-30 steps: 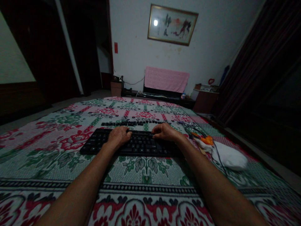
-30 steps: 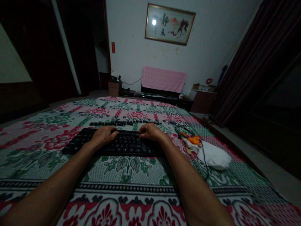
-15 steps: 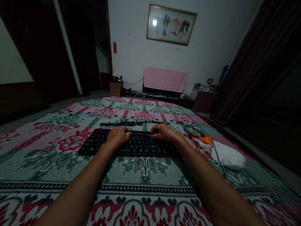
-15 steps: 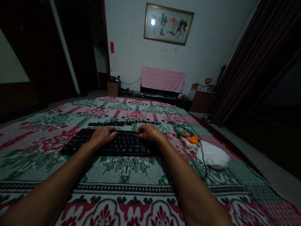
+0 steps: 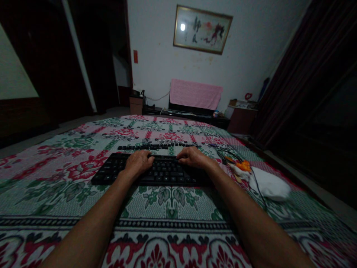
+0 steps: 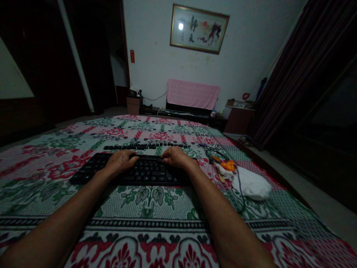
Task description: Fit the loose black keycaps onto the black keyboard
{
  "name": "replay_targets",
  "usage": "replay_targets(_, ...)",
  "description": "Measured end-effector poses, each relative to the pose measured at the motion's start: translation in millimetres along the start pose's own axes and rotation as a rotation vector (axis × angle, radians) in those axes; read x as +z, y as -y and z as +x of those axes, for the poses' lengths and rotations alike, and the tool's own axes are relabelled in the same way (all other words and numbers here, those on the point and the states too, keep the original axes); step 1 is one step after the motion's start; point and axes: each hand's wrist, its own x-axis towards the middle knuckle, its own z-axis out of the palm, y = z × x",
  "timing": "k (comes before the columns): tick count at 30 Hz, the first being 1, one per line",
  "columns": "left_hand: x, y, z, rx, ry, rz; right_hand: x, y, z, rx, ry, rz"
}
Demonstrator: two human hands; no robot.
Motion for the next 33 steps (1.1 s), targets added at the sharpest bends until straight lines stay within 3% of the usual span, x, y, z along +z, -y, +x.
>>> replay_targets(33,-4.1,-2.1,-0.7,0.003,0.017,-0.003,9.1,0.5,3.6,0.110,0.003,0.088)
